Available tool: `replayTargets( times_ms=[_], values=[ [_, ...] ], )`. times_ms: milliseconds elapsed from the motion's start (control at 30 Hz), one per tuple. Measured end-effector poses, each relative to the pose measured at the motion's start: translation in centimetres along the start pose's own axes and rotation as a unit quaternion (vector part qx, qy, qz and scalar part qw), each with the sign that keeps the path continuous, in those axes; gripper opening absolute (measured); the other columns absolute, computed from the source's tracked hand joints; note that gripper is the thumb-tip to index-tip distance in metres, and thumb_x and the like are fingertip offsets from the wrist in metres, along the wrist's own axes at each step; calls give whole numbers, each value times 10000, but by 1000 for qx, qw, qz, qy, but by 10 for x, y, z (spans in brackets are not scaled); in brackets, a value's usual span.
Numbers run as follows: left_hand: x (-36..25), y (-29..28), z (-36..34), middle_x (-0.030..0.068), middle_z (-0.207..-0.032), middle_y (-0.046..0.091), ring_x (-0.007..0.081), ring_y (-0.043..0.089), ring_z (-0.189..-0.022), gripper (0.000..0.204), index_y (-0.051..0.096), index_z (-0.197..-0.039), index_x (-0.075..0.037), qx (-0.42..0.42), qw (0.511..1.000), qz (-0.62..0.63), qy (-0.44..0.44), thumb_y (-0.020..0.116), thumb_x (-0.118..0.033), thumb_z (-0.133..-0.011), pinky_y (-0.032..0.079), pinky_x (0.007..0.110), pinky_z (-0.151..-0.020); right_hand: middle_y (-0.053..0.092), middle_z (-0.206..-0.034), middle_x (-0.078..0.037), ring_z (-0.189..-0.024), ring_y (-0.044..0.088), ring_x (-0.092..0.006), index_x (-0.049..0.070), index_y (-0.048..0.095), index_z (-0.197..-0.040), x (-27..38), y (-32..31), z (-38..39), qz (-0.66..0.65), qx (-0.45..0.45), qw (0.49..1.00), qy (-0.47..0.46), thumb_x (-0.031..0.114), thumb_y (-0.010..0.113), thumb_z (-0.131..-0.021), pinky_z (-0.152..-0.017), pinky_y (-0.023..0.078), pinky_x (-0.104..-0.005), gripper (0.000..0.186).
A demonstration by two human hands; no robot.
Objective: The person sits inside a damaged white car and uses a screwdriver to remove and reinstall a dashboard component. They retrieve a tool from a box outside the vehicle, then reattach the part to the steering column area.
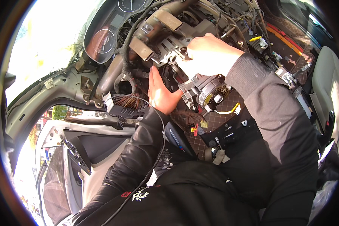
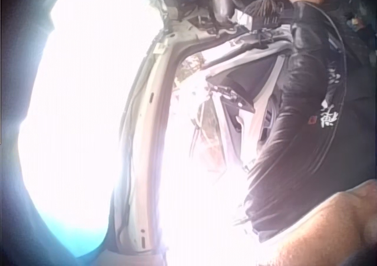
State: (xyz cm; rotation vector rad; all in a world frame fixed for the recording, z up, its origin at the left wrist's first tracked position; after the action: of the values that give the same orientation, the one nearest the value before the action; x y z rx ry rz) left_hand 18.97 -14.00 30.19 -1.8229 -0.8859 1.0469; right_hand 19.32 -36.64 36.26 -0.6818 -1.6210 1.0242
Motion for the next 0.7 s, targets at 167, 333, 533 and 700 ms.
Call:
replayTargets(
  times_ms=[167,333,533,700],
  values=[
    [41,-5,70,240,-1456,581,344,621,-1256,502,591,-1430,49,-137,967,214,28,745,-161,-1001,517,435,-1069,728,-1094,-216,-1080,709,-403,-17,766,-1094,-6,1,2,-43,-4,999,26,486,771,-941,-970,565,-475,525],
    [73,69,97,75,-1223,731,152,682,-1119,472,589,-1454,35,226,876,415,-98,784,-116,-1053,551,334,-1023,700,-1159,-206,-1129,687,-376,-1,733,-1172,-4,7,-1,-46,27,998,21,456,767,-950,-1008,552,-458,509],
    [21,93,88,87,-1206,771,177,712,-1103,357,680,-1357,5,237,839,490,4,793,-179,-1073,579,368,-1002,673,-1169,-197,-1132,685,-374,4,717,-1209,-5,9,-2,-57,54,995,55,436,773,-940,-997,560,-457,511],
    [22,81,82,105,-1218,747,191,723,-1105,392,601,-1395,61,245,785,568,-42,720,-171,-1102,600,357,-965,666,-1165,-197,-1091,696,-383,-8,708,-1204,-5,9,1,-81,22,996,32,424,774,-939,-964,571,-466,511]
  ],
)
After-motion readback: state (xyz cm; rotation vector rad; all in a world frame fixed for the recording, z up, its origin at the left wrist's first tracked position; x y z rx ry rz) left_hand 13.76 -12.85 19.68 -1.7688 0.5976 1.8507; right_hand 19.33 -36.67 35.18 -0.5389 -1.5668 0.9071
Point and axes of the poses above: each hand's wrist, its own z-axis away from the middle knuckle, its own y-axis out of the palm, x = y × z, the point moved 7 cm from there along -z, towards the middle knuckle
